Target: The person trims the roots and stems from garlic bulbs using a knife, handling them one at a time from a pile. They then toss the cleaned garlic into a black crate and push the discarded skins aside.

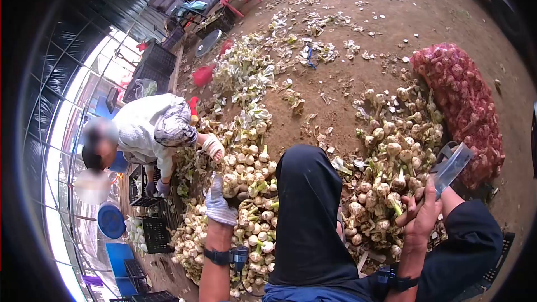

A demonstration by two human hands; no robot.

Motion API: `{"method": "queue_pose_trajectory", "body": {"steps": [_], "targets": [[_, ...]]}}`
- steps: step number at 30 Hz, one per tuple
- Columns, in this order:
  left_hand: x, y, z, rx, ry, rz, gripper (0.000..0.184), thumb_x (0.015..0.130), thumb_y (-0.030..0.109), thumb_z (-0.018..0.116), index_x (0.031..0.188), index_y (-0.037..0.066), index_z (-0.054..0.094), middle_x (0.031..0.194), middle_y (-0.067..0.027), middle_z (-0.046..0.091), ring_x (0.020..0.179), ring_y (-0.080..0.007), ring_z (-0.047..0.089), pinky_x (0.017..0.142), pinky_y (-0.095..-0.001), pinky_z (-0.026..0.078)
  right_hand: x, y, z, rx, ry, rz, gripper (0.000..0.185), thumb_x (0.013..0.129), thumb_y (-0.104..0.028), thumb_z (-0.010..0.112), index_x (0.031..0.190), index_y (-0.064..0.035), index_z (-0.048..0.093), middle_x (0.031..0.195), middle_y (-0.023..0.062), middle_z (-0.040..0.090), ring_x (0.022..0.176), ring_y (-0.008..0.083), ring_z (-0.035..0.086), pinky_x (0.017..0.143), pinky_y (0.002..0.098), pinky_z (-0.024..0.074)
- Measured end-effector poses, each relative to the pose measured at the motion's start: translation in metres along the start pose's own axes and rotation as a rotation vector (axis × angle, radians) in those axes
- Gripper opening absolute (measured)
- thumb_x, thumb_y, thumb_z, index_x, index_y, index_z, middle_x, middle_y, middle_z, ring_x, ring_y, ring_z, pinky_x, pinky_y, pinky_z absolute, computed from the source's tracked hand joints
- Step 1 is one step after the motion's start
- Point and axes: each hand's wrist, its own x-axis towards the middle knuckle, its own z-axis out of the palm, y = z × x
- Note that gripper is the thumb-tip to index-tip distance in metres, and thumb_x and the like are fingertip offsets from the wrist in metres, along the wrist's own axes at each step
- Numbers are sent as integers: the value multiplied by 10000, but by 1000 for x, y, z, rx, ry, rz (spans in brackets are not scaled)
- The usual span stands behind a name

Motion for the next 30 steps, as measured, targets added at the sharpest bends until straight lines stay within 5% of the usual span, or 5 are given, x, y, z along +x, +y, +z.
{"method": "queue_pose_trajectory", "body": {"steps": [12, 15, 16, 25, 30], "targets": [[-72, 17, 142, 287, -429, 245, 406, 1016, 396, 532, 1130, 7, 552, 827, -156, 682, 451, -200, 603, 332, -242, 413, -65, -19, 45, -544, -653, -738, 255, 786, -134, 792, 903, -34, 589, 745, 93, 572, 590, 246, 600, 524, 368, 451], [-69, -5, 164, 517, -563, 482, 349, 1008, 328, 585, 1074, -11, 640, 946, -99, 694, 771, -131, 647, 675, -240, 512, -81, -33, 61, -580, -762, -912, 306, 749, -177, 810, 891, -46, 573, 744, 128, 550, 603, 340, 598, 529, 409, 462], [-81, -12, 171, 382, -585, 323, 275, 1010, 252, 596, 1056, -9, 669, 959, -75, 690, 910, -113, 612, 824, -256, 484, -81, -33, 59, -592, -734, -919, 306, 749, -177, 810, 891, -46, 573, 744, 128, 550, 603, 340, 598, 529, 409, 462], [-88, -50, 180, 317, -571, 206, 237, 959, 247, 631, 1087, 49, 608, 859, -79, 662, 712, -154, 653, 580, -260, 545, -54, 7, 29, -673, -594, -850, 298, 765, -173, 800, 853, -34, 551, 695, 143, 521, 574, 347, 548, 527, 401, 438], [-100, -12, 180, 336, -536, 387, 214, 960, 222, 608, 1056, 31, 591, 820, -142, 670, 645, -192, 665, 523, -285, 552, -18, 99, -19, -826, -267, -236, 350, 869, -367, 717, 829, -33, 620, 678, 183, 644, 633, 383, 648, 587, 450, 496]]}}
